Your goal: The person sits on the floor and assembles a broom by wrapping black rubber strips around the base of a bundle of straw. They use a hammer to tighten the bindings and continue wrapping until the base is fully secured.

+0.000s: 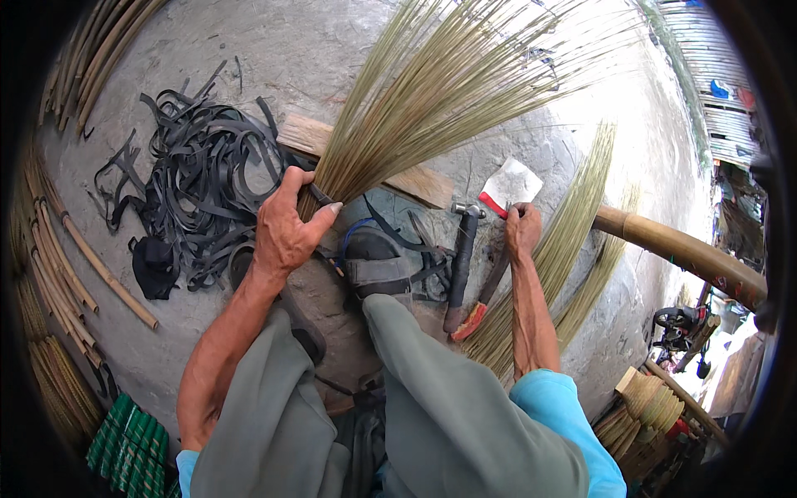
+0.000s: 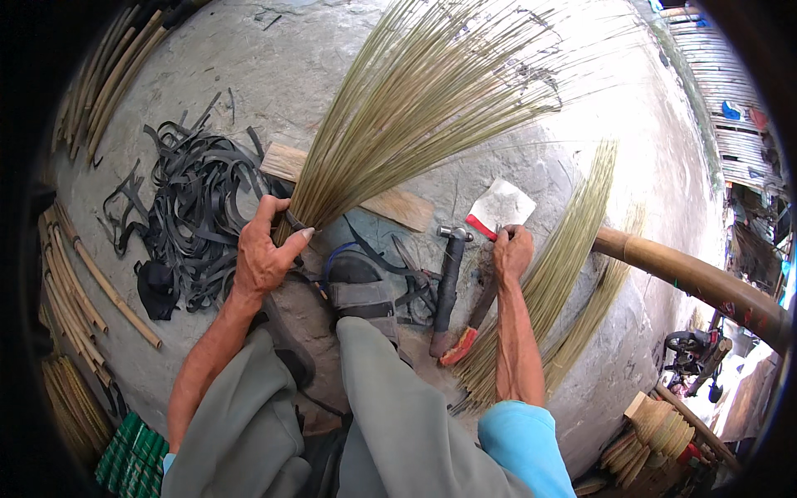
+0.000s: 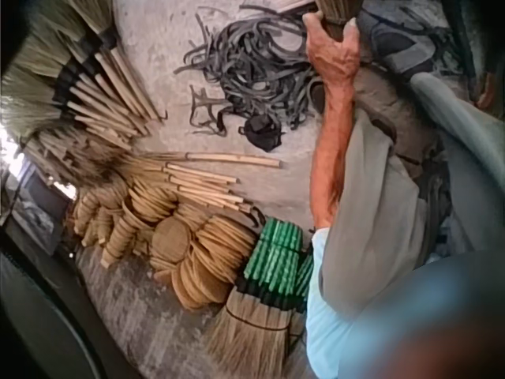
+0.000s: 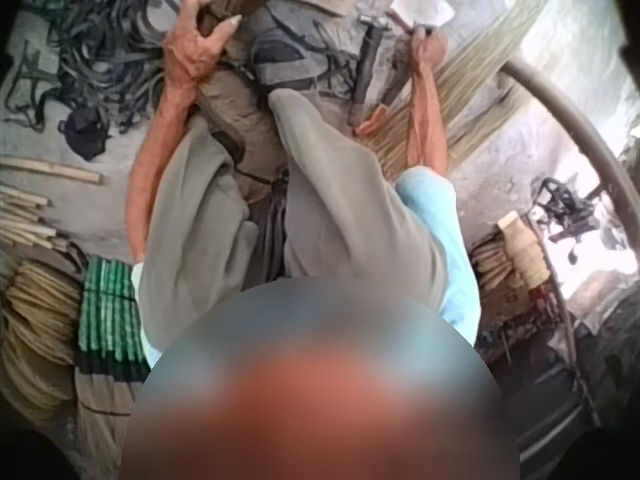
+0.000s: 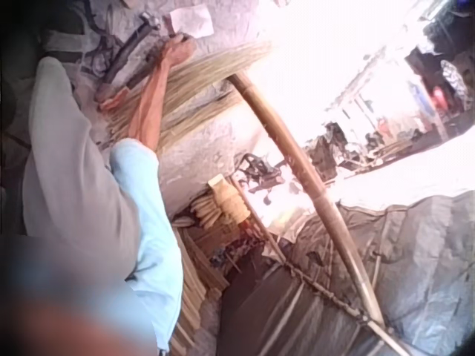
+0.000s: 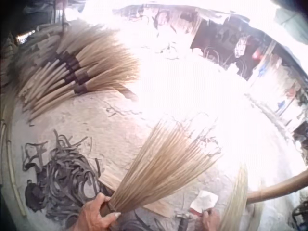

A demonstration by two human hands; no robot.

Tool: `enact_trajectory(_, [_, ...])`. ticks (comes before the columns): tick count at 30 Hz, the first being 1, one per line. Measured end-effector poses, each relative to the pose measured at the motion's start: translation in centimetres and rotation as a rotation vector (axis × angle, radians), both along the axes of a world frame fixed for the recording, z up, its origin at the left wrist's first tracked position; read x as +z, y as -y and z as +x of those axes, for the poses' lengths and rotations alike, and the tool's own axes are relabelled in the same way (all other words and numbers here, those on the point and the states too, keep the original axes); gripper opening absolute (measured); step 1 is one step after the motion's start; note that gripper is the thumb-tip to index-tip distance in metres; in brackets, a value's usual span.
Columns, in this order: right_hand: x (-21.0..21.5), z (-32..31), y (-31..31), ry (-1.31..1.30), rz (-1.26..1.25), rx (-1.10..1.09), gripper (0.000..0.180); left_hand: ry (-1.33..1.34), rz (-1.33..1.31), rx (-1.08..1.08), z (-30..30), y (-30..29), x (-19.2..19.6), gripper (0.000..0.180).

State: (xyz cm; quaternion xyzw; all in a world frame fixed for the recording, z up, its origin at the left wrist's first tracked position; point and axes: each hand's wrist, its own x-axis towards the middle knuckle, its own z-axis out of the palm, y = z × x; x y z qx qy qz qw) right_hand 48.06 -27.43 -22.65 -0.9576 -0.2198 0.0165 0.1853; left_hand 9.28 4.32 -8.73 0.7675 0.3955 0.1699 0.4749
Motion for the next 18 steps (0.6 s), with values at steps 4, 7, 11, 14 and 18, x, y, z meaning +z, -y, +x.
enact_trajectory(4, [0.6, 1.1, -0.1, -0.109, -0.047, -0.002, 0.021, 0.135, 0.069, 0.033, 0.1, 0.6, -1.6, 0.048])
enact_trajectory(7, [1.4, 1.6, -0.2, -0.283, 0.136, -0.095, 0.025, 0.150, 0.087, 0.052, -0.1, 1.1, -2.4, 0.049])
enact_trajectory(11, [1.9, 1.8, -0.2, -0.320, 0.281, -0.057, 0.026, 0.151, 0.075, 0.068, -0.2, 1.2, -2.6, 0.050])
enact_trajectory(14, [1.4, 2.0, 0.0, -0.319, 0.236, -0.073, 0.024, 0.116, 0.066, 0.068, -0.2, 1.2, -2.6, 0.048])
enact_trajectory(18, [0.6, 2.5, 0.3, -0.134, 0.070, 0.083, 0.021, 0.120, 0.208, 0.069, 0.1, 1.0, -2.8, 0.053])
